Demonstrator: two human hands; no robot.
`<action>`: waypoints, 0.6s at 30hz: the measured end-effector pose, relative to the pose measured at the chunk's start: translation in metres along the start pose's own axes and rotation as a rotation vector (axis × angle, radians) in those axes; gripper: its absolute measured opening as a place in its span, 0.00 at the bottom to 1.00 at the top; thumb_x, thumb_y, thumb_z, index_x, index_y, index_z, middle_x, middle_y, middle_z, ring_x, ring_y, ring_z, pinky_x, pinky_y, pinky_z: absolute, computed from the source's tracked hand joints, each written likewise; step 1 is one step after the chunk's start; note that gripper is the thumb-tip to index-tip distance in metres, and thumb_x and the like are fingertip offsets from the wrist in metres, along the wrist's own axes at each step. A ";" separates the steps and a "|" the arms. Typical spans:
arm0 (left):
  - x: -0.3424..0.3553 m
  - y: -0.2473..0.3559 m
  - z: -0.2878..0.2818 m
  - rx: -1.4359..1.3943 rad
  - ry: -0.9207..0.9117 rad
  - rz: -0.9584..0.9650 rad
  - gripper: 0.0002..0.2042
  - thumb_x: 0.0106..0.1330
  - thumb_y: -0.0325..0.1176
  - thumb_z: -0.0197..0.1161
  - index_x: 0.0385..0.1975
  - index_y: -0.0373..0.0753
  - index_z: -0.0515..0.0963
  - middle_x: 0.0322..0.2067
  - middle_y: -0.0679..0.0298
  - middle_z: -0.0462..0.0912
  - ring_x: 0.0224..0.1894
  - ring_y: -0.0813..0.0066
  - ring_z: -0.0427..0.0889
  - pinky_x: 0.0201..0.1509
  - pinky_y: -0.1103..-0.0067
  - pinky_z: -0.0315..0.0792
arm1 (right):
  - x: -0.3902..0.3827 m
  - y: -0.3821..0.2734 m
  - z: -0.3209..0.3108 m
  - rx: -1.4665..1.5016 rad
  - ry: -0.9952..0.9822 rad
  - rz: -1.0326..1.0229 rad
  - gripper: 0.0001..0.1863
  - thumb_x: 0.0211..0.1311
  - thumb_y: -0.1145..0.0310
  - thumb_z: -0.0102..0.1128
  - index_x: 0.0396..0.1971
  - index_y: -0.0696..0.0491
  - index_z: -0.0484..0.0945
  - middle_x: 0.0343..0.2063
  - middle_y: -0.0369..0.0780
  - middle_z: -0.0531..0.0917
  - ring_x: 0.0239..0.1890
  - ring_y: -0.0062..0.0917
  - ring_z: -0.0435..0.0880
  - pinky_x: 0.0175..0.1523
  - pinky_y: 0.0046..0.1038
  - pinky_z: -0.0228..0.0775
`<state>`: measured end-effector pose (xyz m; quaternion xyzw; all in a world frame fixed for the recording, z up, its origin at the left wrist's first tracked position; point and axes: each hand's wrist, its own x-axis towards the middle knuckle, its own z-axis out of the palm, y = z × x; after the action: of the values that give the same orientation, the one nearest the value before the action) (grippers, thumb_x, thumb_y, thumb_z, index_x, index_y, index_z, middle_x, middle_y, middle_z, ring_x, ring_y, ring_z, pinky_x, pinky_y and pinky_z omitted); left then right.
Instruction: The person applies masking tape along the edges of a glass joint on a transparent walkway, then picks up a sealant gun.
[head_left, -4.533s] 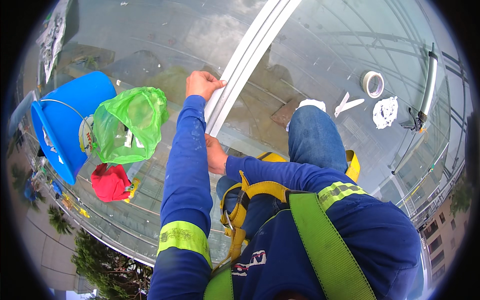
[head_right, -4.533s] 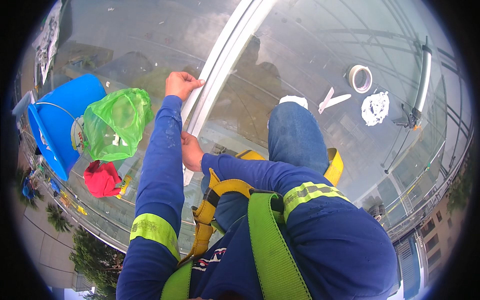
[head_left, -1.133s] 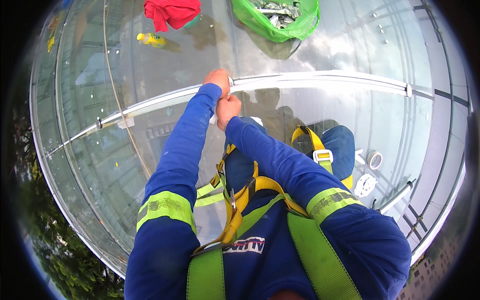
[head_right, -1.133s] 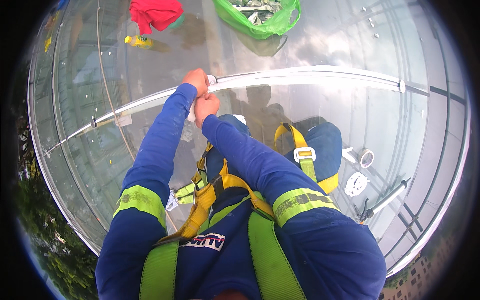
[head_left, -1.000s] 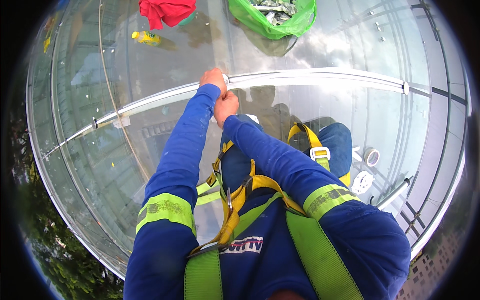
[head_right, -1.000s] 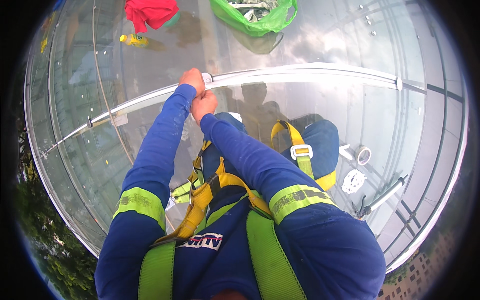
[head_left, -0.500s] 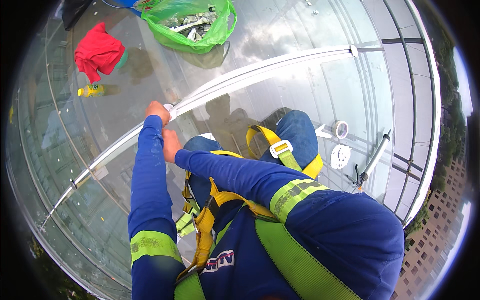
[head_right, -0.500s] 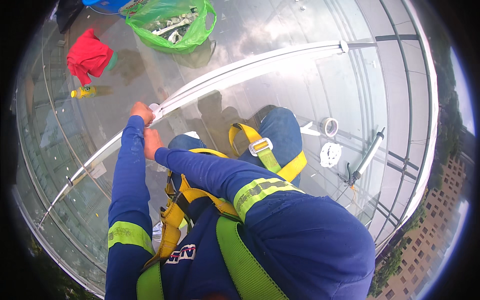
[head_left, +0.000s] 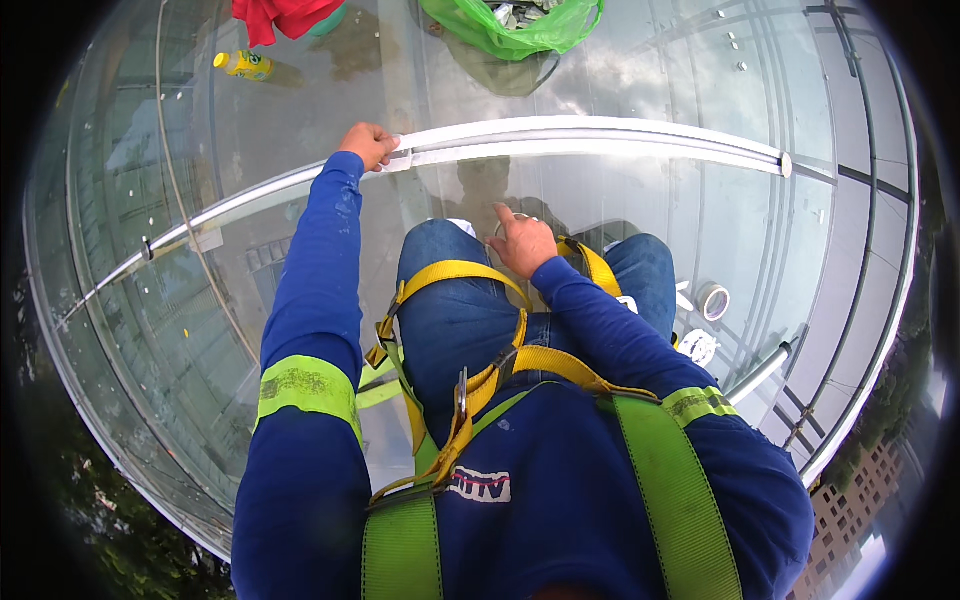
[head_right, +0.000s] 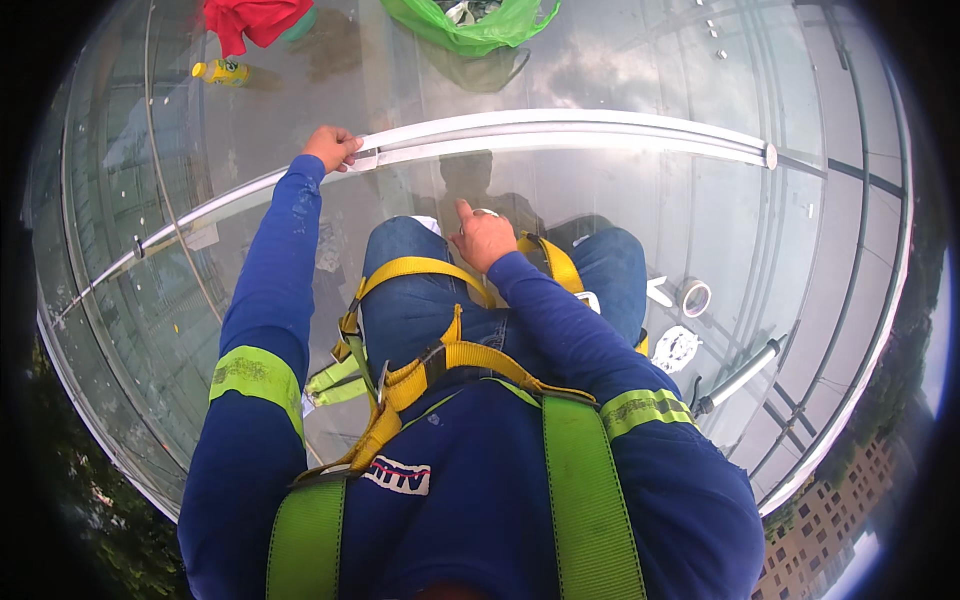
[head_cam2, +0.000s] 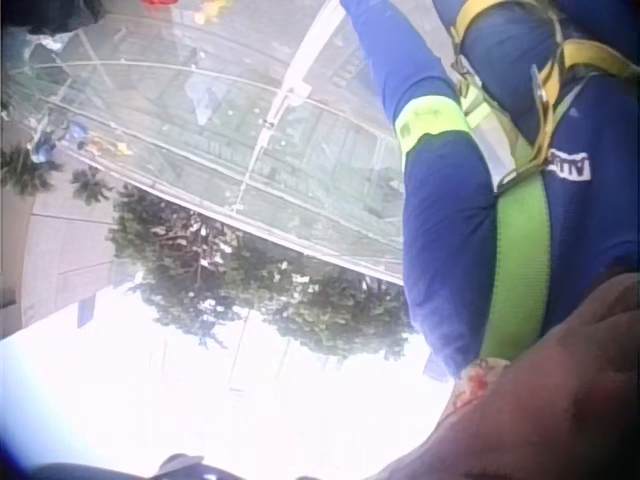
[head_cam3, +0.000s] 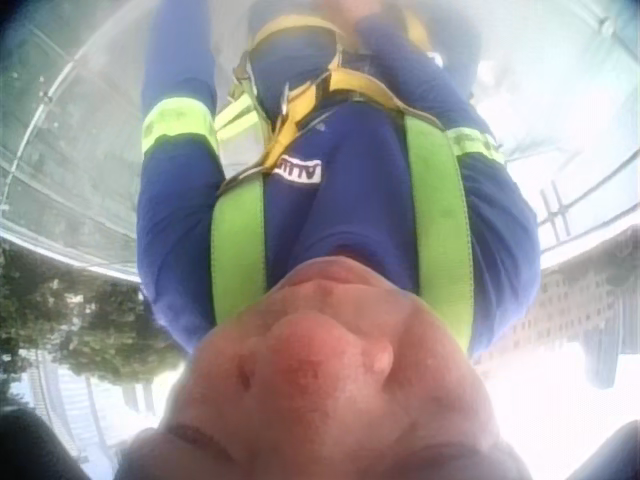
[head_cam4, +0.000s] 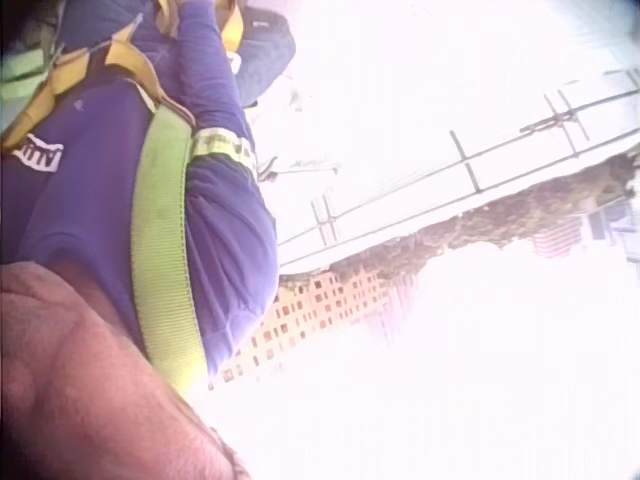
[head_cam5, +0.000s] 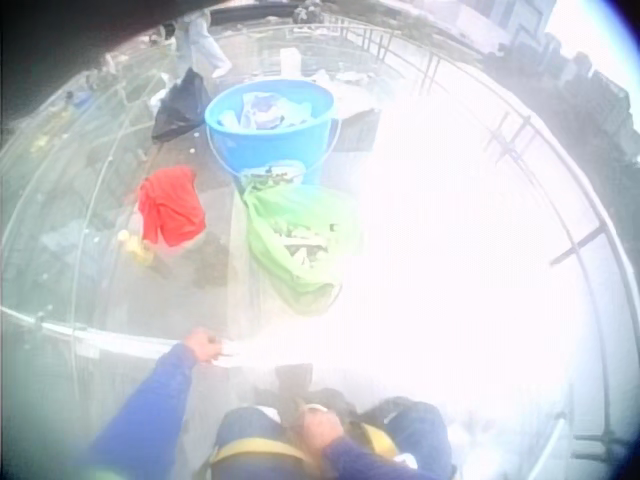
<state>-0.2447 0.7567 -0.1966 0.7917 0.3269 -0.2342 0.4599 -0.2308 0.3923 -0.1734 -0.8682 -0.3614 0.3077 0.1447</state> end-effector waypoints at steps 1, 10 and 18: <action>-0.002 -0.007 0.000 -0.005 0.012 -0.026 0.16 0.67 0.37 0.68 0.42 0.27 0.83 0.30 0.57 0.87 0.29 0.74 0.86 0.32 0.77 0.83 | 0.005 -0.001 -0.005 -0.001 0.045 0.001 0.34 0.60 0.56 0.68 0.63 0.53 0.69 0.33 0.50 0.86 0.38 0.46 0.87 0.46 0.45 0.78; 0.014 -0.030 0.024 -0.218 0.196 0.000 0.13 0.61 0.37 0.75 0.36 0.32 0.87 0.25 0.58 0.88 0.26 0.76 0.86 0.32 0.77 0.82 | 0.045 0.076 -0.032 0.048 0.391 0.088 0.31 0.56 0.63 0.72 0.61 0.49 0.75 0.58 0.53 0.75 0.58 0.50 0.76 0.59 0.48 0.72; 0.024 -0.038 0.032 0.039 0.342 0.024 0.15 0.59 0.45 0.75 0.32 0.37 0.87 0.28 0.54 0.88 0.29 0.62 0.87 0.41 0.68 0.79 | 0.072 0.118 -0.061 -0.128 0.355 0.326 0.42 0.57 0.56 0.72 0.72 0.42 0.63 0.71 0.54 0.56 0.74 0.50 0.56 0.68 0.54 0.60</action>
<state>-0.2585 0.7497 -0.2493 0.8326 0.3862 -0.0967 0.3851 -0.0889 0.3596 -0.2137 -0.9629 -0.2044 0.1459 0.0991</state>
